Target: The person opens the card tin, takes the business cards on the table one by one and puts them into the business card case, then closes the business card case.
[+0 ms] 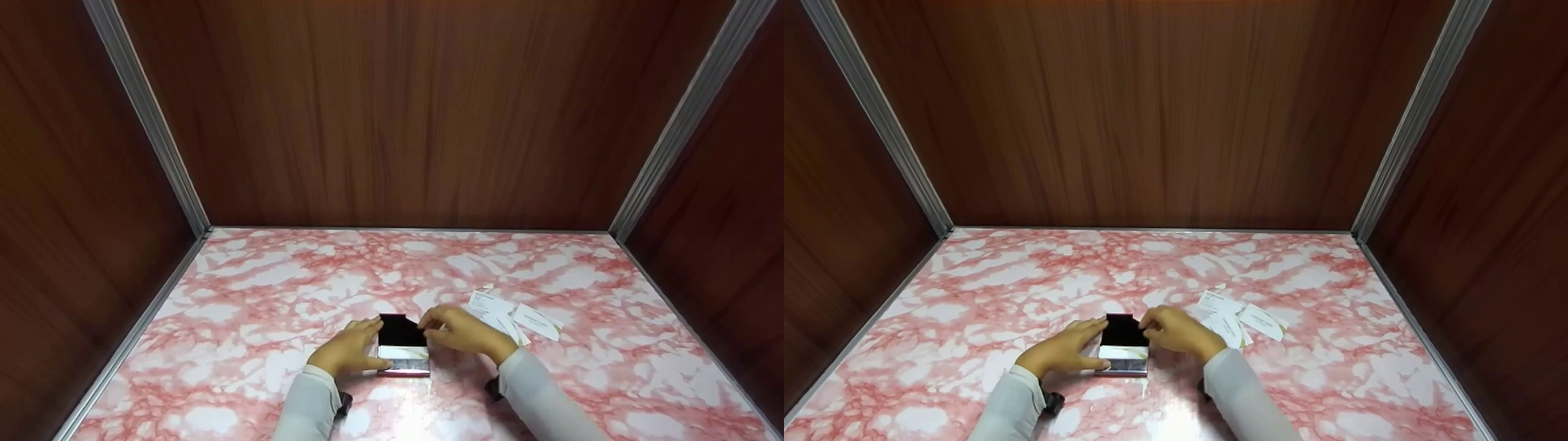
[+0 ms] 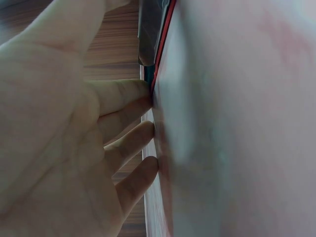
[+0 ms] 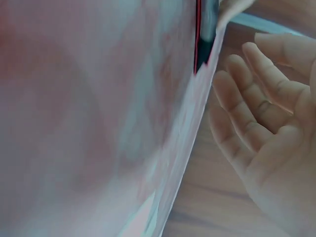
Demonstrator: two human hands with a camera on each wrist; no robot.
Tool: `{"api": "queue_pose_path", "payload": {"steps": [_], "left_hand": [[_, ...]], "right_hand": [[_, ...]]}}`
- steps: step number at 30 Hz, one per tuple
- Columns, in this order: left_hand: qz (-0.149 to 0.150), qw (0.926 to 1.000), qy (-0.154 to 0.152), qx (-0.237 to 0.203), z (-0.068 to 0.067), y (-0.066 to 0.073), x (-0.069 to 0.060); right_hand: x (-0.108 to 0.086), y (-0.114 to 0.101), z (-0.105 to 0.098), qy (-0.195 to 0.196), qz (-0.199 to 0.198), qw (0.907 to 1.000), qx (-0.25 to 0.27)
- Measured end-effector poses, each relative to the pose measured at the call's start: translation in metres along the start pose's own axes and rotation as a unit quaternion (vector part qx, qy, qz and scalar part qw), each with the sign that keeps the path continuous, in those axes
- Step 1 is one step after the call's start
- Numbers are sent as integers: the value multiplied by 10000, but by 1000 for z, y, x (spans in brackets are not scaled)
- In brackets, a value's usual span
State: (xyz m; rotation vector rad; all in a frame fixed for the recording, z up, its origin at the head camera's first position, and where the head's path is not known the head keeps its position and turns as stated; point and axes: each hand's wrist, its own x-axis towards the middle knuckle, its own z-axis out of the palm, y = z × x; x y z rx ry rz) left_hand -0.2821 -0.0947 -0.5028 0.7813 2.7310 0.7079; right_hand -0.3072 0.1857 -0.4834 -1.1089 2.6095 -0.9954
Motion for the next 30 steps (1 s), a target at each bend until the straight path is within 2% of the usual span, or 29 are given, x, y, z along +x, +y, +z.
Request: {"api": "queue_pose_path", "payload": {"steps": [6,10,16,23,30], "left_hand": [[92,9999,53,33,0,-1,-1],[44,10000,41,43,0,-1,-1],[49,10000,36,14,0,-1,-1],[66,9999,79,-14,0,-1,-2],[-18,9999,50,-134,0,0,-1]], "right_hand": [[-21,18,-23,496,315,9982,-89],[-38,28,-38,624,794,9945,-265],[-57,41,-54,790,1501,9840,-537],[-67,48,-60,976,2318,9661,-575],[-72,50,-64,631,3228,9389,-1012]]}}
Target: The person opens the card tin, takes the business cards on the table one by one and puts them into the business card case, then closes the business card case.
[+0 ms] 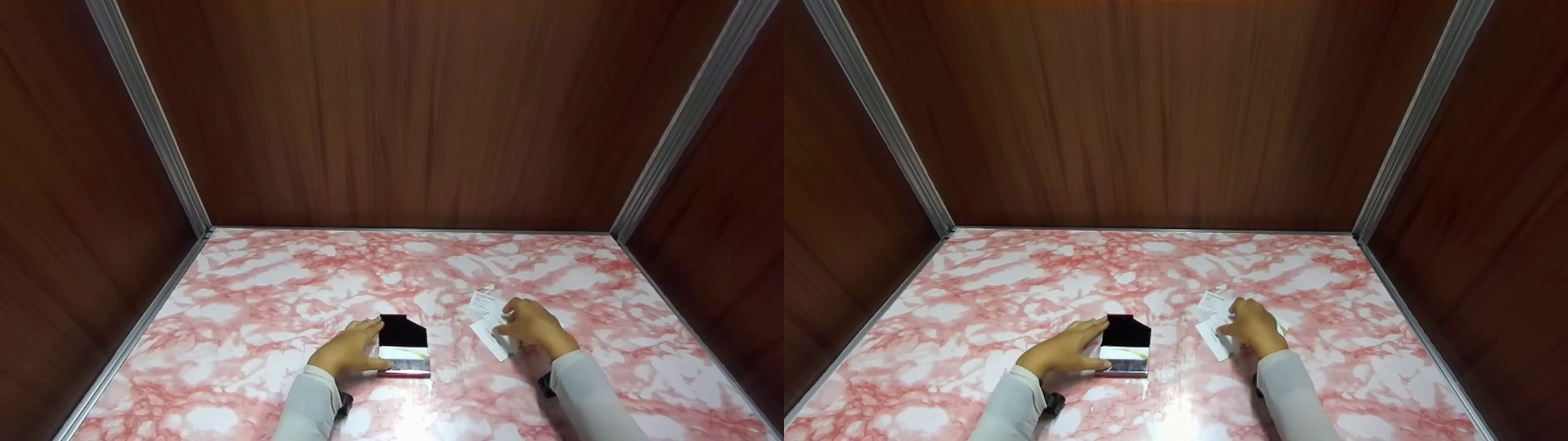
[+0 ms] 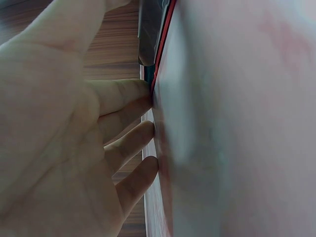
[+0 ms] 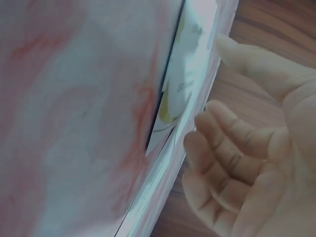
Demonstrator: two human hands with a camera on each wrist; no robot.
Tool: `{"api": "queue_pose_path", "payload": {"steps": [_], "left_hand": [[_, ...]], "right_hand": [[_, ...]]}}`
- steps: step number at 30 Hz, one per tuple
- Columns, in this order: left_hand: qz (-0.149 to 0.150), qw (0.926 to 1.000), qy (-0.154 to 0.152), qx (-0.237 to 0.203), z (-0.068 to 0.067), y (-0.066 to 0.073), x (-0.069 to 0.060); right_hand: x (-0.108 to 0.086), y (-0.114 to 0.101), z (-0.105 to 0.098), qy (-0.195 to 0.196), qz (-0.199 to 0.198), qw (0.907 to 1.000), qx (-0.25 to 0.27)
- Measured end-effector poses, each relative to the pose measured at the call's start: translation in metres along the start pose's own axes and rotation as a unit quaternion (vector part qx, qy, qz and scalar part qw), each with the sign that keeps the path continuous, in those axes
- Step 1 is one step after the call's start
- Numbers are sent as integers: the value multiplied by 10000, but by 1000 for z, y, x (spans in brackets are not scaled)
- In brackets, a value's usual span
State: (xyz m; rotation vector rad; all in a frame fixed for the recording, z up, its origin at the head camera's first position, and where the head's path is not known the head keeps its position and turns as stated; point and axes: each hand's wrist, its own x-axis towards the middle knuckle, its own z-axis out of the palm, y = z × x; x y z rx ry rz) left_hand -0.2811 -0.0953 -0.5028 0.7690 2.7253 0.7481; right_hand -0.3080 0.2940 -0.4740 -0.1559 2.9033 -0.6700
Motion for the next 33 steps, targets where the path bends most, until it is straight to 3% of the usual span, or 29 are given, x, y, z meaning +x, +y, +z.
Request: {"api": "queue_pose_path", "payload": {"steps": [11,33], "left_hand": [[-27,10000,-43,30,0,0,0],[-17,10000,-15,-71,0,0,-1]], "right_hand": [[-5,6,-4,-264,511,9982,-153],[0,9,-3,-308,346,9989,104]]}}
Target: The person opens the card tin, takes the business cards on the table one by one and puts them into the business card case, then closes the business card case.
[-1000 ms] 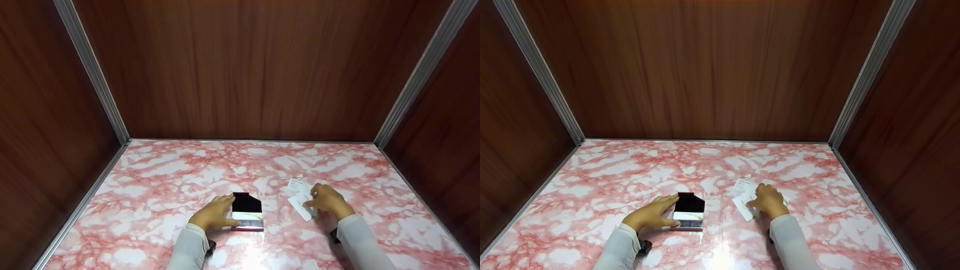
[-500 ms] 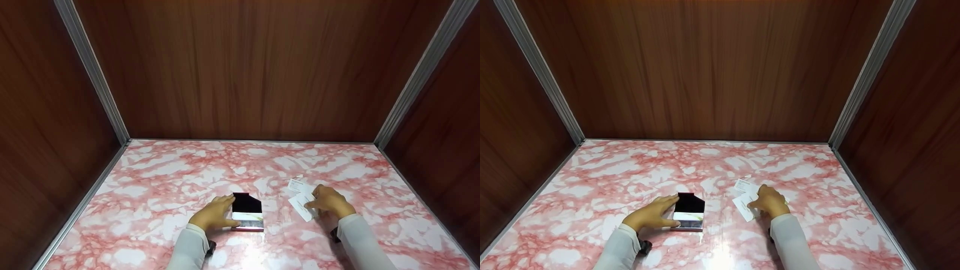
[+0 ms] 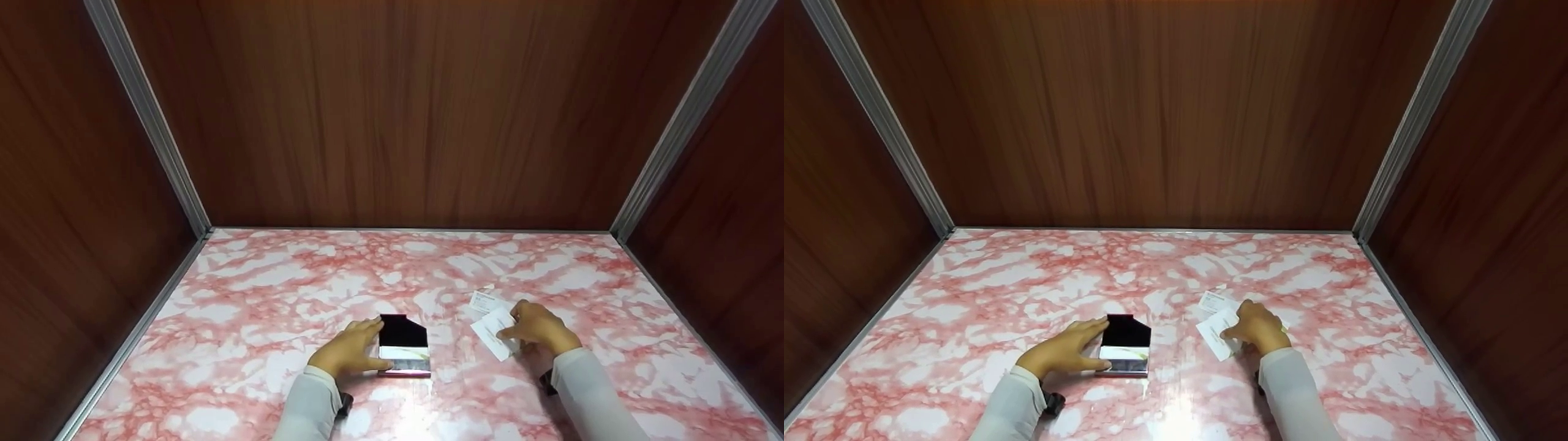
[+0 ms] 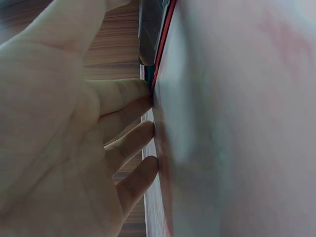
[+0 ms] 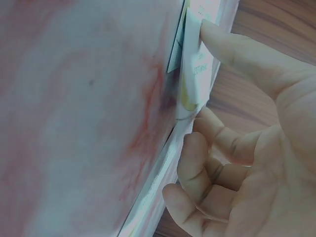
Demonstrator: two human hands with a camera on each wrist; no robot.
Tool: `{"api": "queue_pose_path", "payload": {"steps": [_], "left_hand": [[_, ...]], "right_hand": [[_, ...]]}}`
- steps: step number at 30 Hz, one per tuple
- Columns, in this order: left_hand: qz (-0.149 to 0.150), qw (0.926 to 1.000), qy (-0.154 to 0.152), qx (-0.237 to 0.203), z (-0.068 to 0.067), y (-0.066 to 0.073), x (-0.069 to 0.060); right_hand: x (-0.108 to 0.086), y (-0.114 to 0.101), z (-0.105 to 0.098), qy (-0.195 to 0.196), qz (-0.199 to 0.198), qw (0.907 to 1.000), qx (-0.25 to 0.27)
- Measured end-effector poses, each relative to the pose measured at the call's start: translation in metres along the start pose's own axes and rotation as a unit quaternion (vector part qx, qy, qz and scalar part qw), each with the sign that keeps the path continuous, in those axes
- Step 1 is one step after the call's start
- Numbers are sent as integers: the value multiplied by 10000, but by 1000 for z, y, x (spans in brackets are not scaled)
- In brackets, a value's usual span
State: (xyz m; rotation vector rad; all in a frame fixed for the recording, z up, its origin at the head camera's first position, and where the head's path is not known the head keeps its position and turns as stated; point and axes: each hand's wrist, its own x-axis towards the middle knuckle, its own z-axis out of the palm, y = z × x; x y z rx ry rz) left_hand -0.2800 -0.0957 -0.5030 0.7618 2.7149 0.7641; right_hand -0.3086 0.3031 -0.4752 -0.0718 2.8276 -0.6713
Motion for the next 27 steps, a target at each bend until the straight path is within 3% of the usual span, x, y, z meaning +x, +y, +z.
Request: {"api": "queue_pose_path", "payload": {"steps": [8,15,22,27], "left_hand": [[97,9999,70,17,0,-1,0],[77,9998,-75,148,-2,1,0],[98,9998,-20,169,-2,0,1],[115,9998,19,169,0,-1,2]], "right_hand": [[-1,0,0,123,-203,9997,1],[-7,0,-4,210,-584,9978,220],[-8,0,-7,354,-584,9971,351],[-7,-3,-8,515,-796,9941,530]]}}
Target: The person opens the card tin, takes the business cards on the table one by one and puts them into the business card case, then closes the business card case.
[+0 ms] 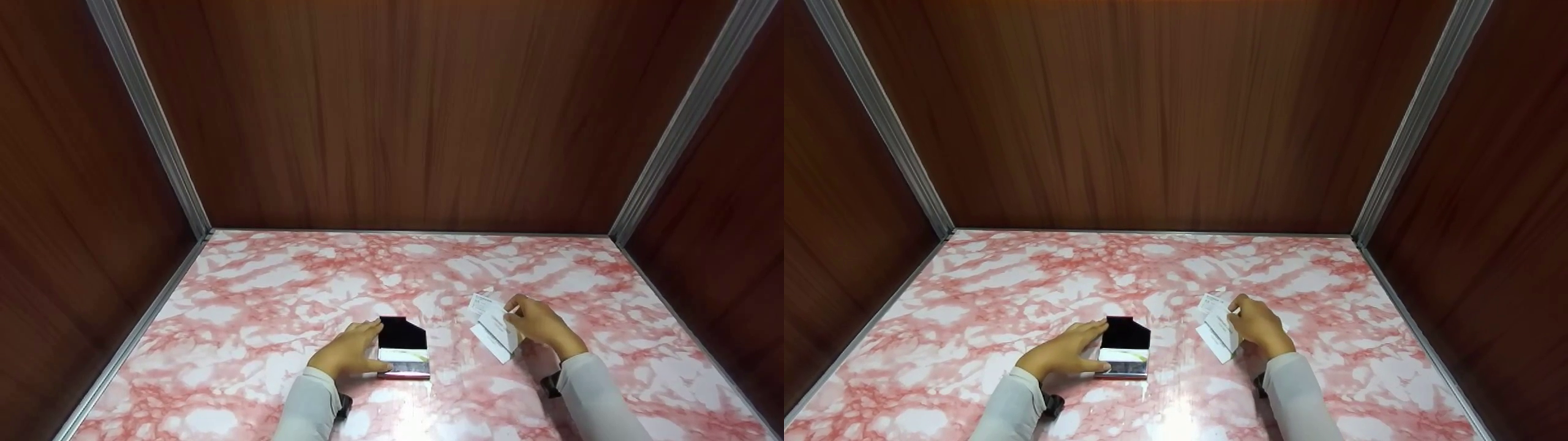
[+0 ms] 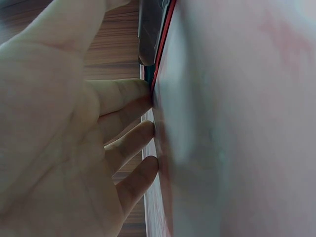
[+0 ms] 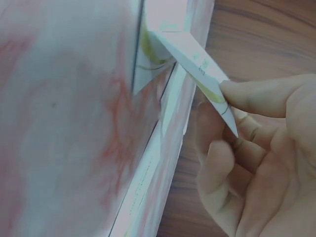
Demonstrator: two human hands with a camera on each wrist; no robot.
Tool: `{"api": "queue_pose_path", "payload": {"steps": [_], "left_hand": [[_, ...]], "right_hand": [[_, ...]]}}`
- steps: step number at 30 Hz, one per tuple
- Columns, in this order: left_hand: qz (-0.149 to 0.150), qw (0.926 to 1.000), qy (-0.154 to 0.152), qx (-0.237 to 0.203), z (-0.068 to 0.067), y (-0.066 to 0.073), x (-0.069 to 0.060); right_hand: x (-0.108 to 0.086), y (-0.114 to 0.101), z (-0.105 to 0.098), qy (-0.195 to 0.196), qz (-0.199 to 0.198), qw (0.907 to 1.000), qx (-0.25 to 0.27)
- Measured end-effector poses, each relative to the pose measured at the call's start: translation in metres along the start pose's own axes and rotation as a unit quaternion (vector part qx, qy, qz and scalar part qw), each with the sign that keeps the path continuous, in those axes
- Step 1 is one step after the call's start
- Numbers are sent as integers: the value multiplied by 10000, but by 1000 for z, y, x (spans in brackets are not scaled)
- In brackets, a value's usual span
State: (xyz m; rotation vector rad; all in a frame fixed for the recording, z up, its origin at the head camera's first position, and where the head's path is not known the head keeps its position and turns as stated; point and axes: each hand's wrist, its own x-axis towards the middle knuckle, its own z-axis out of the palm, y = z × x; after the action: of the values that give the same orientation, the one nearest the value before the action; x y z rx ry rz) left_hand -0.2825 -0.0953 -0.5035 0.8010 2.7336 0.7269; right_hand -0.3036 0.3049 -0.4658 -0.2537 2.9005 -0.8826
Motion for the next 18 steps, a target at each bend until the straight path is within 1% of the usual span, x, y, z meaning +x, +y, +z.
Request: {"api": "queue_pose_path", "payload": {"steps": [4,11,15,18], "left_hand": [[-18,10000,-9,23,0,0,0],[-12,10000,-10,26,-1,1,-1],[-103,9999,-93,-56,-1,3,-2],[-138,9998,-132,-42,-2,3,-2]], "right_hand": [[1,-6,-1,87,-253,9993,273],[1,-16,-2,178,-719,9964,424],[2,-22,-2,245,-845,9944,591],[3,-28,-1,172,-884,9937,673]]}}
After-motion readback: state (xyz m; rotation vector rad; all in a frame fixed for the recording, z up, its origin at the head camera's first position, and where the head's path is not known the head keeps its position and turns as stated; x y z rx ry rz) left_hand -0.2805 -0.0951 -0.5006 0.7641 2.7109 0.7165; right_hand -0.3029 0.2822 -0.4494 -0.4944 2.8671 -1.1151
